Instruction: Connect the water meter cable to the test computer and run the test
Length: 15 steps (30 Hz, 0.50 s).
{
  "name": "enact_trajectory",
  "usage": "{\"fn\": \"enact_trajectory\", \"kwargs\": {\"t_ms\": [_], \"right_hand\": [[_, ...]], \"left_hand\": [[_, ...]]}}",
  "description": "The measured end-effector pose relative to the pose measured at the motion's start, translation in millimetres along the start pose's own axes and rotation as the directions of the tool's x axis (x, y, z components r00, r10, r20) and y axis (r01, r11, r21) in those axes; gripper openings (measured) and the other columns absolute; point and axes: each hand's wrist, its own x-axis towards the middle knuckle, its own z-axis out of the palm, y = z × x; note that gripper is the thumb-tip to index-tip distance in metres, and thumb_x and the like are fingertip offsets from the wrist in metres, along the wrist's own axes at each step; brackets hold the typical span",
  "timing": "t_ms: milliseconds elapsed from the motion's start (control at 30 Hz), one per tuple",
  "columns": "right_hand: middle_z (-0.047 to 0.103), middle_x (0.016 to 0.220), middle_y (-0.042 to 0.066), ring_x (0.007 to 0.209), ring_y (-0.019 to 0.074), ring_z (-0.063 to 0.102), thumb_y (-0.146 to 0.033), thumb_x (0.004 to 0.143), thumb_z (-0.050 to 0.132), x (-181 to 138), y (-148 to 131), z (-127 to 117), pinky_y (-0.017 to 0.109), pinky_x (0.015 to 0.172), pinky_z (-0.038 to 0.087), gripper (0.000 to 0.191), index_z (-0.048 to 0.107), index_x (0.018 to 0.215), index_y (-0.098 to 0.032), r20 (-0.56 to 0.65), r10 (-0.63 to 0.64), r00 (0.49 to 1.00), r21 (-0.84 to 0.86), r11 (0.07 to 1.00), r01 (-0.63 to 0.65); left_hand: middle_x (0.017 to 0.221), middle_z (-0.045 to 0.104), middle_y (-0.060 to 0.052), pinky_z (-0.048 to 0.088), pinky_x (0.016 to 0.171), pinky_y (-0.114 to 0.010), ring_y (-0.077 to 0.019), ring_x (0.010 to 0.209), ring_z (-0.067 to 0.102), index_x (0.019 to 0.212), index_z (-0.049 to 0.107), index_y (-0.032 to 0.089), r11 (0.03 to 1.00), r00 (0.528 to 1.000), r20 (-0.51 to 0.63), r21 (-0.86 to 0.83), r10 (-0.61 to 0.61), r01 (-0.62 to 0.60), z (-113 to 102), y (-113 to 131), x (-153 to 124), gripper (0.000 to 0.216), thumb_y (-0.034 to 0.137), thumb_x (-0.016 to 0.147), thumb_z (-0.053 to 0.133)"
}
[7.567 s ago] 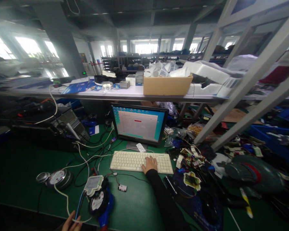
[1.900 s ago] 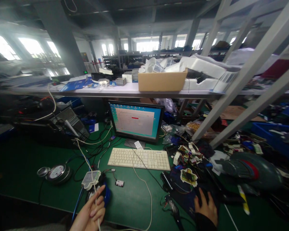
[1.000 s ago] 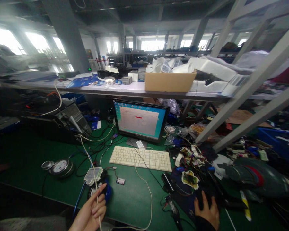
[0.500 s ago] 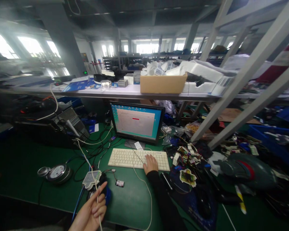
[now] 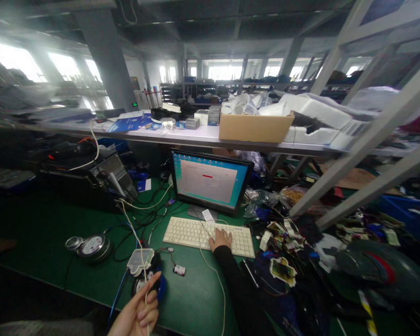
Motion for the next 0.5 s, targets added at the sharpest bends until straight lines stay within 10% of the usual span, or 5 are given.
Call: {"fn": "enact_trajectory", "kwargs": {"t_ms": [500], "right_hand": [[0.051,0.14,0.018,0.139,0.0304,0.032,-0.034,0.089,0.038,7,1,9,0.05,0.114,0.012,0.056,0.046,0.138,-0.007,0.0,0.03,1.0,-0.073,0.997,-0.03]], "left_hand": [[0.06,0.044,0.005,0.024,0.037,-0.014,-0.0027,0.037,0.036,0.115,0.057,0.01,0.998,0.994,0.083,-0.016,-0.066,0.068,-27,20,7,0.03,0.025,0.097,0.039]]}}
